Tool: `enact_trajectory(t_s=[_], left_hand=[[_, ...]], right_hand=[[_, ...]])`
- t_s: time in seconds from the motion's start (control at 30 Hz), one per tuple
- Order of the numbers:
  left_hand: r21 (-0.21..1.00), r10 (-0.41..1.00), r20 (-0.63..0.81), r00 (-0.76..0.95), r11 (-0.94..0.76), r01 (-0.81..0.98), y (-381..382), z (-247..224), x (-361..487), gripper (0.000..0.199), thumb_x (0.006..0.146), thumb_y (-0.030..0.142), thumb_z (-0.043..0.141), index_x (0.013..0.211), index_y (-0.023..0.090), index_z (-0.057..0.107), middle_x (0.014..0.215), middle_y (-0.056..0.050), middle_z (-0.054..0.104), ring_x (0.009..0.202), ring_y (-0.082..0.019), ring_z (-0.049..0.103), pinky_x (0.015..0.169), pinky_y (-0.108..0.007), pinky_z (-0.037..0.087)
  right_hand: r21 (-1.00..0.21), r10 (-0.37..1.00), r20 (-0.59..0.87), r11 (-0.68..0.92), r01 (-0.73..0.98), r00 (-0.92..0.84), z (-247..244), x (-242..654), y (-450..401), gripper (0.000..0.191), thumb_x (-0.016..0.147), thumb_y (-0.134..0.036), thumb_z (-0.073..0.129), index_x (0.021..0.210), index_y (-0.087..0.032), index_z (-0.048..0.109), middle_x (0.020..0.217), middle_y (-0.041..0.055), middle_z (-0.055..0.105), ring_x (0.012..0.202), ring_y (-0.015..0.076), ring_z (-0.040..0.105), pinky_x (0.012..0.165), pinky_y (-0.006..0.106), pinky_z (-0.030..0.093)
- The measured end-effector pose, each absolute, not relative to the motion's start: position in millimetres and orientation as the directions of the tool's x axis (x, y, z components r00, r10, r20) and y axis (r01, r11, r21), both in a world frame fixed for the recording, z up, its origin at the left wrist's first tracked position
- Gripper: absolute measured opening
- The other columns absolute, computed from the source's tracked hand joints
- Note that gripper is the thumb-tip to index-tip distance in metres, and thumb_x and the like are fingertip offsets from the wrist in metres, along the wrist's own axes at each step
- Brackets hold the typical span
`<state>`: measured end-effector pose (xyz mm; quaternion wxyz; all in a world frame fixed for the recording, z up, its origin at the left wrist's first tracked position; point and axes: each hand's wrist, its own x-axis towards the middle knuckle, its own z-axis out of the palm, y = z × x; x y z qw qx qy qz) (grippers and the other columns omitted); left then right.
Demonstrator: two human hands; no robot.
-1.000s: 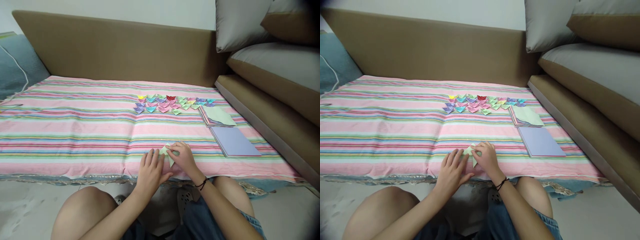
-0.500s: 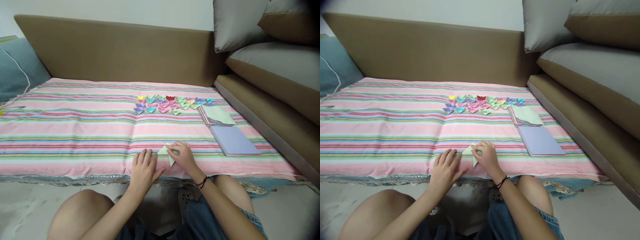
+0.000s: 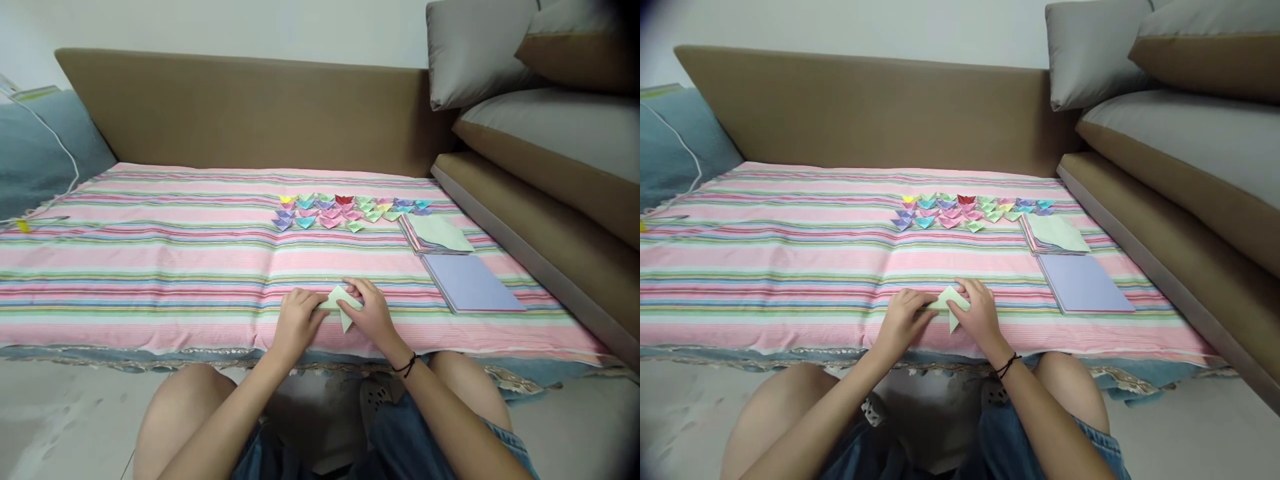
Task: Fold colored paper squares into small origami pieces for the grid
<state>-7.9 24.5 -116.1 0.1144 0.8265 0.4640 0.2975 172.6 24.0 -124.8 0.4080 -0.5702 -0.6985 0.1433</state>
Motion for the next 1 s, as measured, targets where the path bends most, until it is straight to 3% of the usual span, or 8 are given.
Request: enact_trajectory(t_s=[0.13, 0.23, 0.33, 0.5, 0.63, 0.73, 0.9, 1.0], left_hand=[[0.553, 0.861, 0.379, 0.338, -0.504, 0.663, 26, -118, -4, 0.019, 0.076, 0.015, 0.065, 0.094, 0.02, 0.062, 0.088, -0.003, 0.067, 0.085, -0.021, 0.056, 0.075, -0.036, 0.042], [0.674, 0.888, 0.353, 0.293, -0.459, 0.578, 28, -119, -3, 0.025, 0.074, 0.008, 0.062, 0.097, 0.019, 0.06, 0.083, -0.002, 0.064, 0.08, -0.018, 0.058, 0.073, -0.032, 0.045], [0.753, 0.896, 0.333, 0.292, -0.44, 0.49, 29, -119, -3, 0.026, 0.074, 0.007, 0.058, 0.098, 0.019, 0.059, 0.08, 0.0, 0.062, 0.074, -0.015, 0.059, 0.07, -0.028, 0.047], [0.767, 0.896, 0.31, 0.318, -0.433, 0.473, 28, -113, -1, 0.038, 0.07, 0.014, 0.064, 0.107, 0.018, 0.055, 0.083, -0.001, 0.063, 0.061, -0.012, 0.056, 0.059, -0.025, 0.045], [0.855, 0.922, 0.22, 0.317, -0.339, 0.393, 26, -112, -1, 0.031, 0.074, 0.021, 0.063, 0.104, 0.018, 0.055, 0.07, 0.002, 0.062, 0.057, -0.011, 0.054, 0.054, -0.022, 0.042], [0.922, 0.947, 0.189, 0.258, -0.262, 0.286, 26, -113, -3, 0.029, 0.072, 0.023, 0.065, 0.099, 0.017, 0.057, 0.067, 0.001, 0.062, 0.063, -0.013, 0.058, 0.061, -0.023, 0.045], [0.934, 0.95, 0.165, 0.266, -0.237, 0.266, 28, -108, -9, 0.032, 0.071, 0.026, 0.068, 0.1, 0.016, 0.059, 0.064, 0.001, 0.063, 0.06, -0.013, 0.058, 0.058, -0.023, 0.044], [0.856, 0.914, 0.278, 0.296, -0.376, 0.354, 26, -102, -11, 0.018, 0.074, 0.025, 0.066, 0.09, 0.018, 0.065, 0.07, -0.001, 0.065, 0.066, -0.015, 0.059, 0.06, -0.025, 0.045]], right_hand=[[-0.648, 0.913, 0.408, 0.295, 0.702, -0.007, -121, 173, 22, 0.035, 0.073, -0.024, 0.064, 0.107, -0.022, 0.06, 0.093, 0.0045, 0.065, 0.093, 0.0249, 0.055, 0.085, 0.04, 0.038], [-0.677, 0.923, 0.382, 0.315, 0.665, -0.049, -120, 175, 23, 0.038, 0.072, -0.023, 0.065, 0.11, -0.023, 0.059, 0.092, 0.0037, 0.065, 0.092, 0.0245, 0.057, 0.087, 0.042, 0.038], [-0.764, 0.922, 0.374, 0.365, 0.532, -0.095, -120, 176, 24, 0.043, 0.073, -0.022, 0.062, 0.115, -0.022, 0.056, 0.087, 0.0026, 0.063, 0.085, 0.0212, 0.059, 0.082, 0.037, 0.044], [-0.835, 0.898, 0.422, 0.439, 0.332, -0.127, -118, 173, 22, 0.044, 0.075, -0.02, 0.06, 0.118, -0.022, 0.052, 0.086, 0.0016, 0.061, 0.081, 0.0174, 0.06, 0.078, 0.031, 0.049], [-0.869, 0.905, 0.411, 0.425, 0.254, -0.11, -119, 174, 21, 0.051, 0.072, -0.02, 0.066, 0.121, -0.023, 0.049, 0.107, 0.0077, 0.059, 0.087, 0.0181, 0.06, 0.08, 0.033, 0.05], [-0.921, 0.933, 0.344, 0.357, 0.159, -0.101, -120, 177, 21, 0.061, 0.069, -0.022, 0.07, 0.125, -0.023, 0.043, 0.121, 0.0112, 0.053, 0.096, 0.0198, 0.059, 0.079, 0.032, 0.05], [-0.966, 0.961, 0.254, 0.258, 0.026, -0.111, -122, 177, 20, 0.056, 0.071, -0.025, 0.068, 0.123, -0.023, 0.044, 0.086, 0.0028, 0.064, 0.076, 0.0172, 0.063, 0.063, 0.027, 0.052], [-0.941, 0.943, 0.32, 0.328, 0.086, -0.095, -118, 177, 18, 0.035, 0.072, -0.022, 0.067, 0.106, -0.022, 0.058, 0.08, 0.0027, 0.065, 0.075, 0.018, 0.063, 0.064, 0.029, 0.052]])
